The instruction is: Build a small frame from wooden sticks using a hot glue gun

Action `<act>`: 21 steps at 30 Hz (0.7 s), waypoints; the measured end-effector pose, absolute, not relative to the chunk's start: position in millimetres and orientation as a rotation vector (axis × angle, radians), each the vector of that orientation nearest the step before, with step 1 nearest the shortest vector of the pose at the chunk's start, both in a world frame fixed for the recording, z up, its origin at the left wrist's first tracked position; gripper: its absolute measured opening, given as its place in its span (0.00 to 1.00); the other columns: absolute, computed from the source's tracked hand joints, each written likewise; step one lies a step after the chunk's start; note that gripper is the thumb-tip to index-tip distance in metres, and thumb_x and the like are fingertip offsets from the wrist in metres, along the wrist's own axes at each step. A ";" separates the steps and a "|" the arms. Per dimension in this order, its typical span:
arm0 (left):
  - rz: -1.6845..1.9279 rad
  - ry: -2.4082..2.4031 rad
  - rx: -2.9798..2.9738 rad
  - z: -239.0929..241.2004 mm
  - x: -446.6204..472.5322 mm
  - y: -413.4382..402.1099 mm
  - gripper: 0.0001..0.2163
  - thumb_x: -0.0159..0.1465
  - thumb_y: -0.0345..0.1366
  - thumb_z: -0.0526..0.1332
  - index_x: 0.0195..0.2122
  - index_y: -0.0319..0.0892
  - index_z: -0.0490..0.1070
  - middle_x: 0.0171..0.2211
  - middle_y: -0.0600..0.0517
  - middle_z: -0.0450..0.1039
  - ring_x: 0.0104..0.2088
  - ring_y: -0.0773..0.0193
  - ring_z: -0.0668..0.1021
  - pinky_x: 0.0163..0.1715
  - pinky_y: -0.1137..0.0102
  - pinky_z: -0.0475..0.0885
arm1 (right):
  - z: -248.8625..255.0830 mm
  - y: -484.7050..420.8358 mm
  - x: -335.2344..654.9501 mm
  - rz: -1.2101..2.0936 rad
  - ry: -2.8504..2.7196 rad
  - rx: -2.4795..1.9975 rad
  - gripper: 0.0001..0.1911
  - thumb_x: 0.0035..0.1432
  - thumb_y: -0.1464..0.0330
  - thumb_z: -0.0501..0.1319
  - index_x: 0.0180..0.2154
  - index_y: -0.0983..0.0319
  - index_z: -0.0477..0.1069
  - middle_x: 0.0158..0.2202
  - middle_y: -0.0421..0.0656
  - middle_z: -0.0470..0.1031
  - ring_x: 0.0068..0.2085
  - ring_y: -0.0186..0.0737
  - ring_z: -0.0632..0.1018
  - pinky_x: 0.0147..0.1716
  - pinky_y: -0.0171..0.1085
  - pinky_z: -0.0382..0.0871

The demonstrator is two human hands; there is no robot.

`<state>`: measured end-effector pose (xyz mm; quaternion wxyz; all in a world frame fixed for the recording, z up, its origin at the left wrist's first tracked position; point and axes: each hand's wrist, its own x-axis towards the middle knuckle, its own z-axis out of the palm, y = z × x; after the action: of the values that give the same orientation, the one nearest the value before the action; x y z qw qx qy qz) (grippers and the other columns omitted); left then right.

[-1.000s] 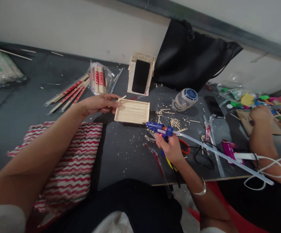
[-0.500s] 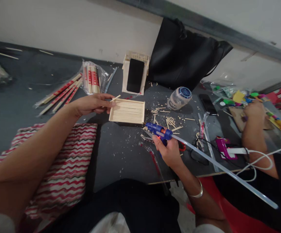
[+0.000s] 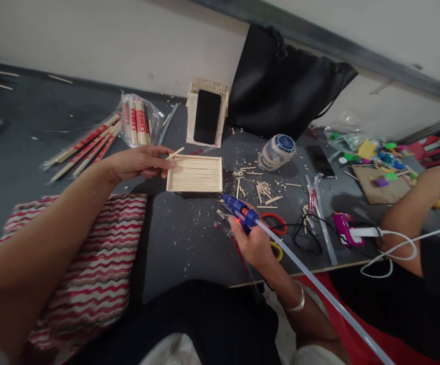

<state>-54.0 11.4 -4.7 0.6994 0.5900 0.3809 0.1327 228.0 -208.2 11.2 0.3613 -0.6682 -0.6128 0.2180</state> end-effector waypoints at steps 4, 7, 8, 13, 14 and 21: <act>0.290 0.829 1.315 -6.4 -54.4 12.7 0.13 0.67 0.36 0.67 0.49 0.39 0.70 0.24 0.56 0.69 0.18 0.78 0.56 0.20 0.72 0.42 | 11.6 -207.1 227.5 0.538 -1.570 -1.713 0.18 0.64 0.55 0.61 0.24 0.55 0.68 0.23 0.43 0.73 0.38 0.49 0.81 0.43 0.45 0.77; 0.316 0.876 1.283 -3.8 -51.7 10.5 0.12 0.64 0.35 0.69 0.47 0.39 0.72 0.23 0.55 0.69 0.17 0.77 0.57 0.20 0.73 0.43 | 10.4 -206.8 228.4 0.517 -1.590 -1.726 0.15 0.64 0.55 0.61 0.28 0.55 0.70 0.23 0.42 0.73 0.37 0.49 0.82 0.44 0.45 0.78; 0.333 0.899 1.270 -2.4 -50.5 9.2 0.12 0.63 0.35 0.70 0.46 0.40 0.72 0.22 0.55 0.70 0.17 0.77 0.57 0.20 0.73 0.43 | 9.2 -207.0 228.5 0.502 -1.594 -1.734 0.14 0.64 0.54 0.61 0.31 0.56 0.72 0.23 0.41 0.73 0.37 0.49 0.82 0.44 0.45 0.78; 0.391 0.987 1.206 3.7 -46.2 4.1 0.10 0.59 0.33 0.71 0.41 0.40 0.75 0.20 0.54 0.71 0.15 0.77 0.57 0.19 0.73 0.42 | 0.6 -208.9 225.4 0.334 -1.619 -1.740 0.18 0.65 0.54 0.60 0.46 0.60 0.77 0.36 0.47 0.84 0.41 0.48 0.85 0.43 0.43 0.80; 0.397 0.987 1.198 4.0 -46.0 3.8 0.10 0.58 0.32 0.72 0.40 0.40 0.76 0.20 0.54 0.71 0.14 0.77 0.57 0.19 0.73 0.42 | -0.6 -209.1 224.3 0.302 -1.627 -1.734 0.18 0.66 0.55 0.59 0.47 0.60 0.77 0.40 0.48 0.85 0.42 0.49 0.85 0.43 0.43 0.81; 0.428 0.949 1.183 1.5 -45.6 4.3 0.09 0.57 0.31 0.73 0.38 0.39 0.78 0.19 0.53 0.71 0.13 0.77 0.57 0.18 0.74 0.41 | -1.0 -208.2 220.0 0.225 -1.685 -1.724 0.18 0.67 0.58 0.59 0.51 0.60 0.78 0.44 0.49 0.86 0.44 0.49 0.86 0.43 0.41 0.82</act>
<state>-45.6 4.3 1.5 0.7053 0.5322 0.4268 0.1926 220.0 -208.2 -1.0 0.3524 -0.6663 -0.6514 0.0869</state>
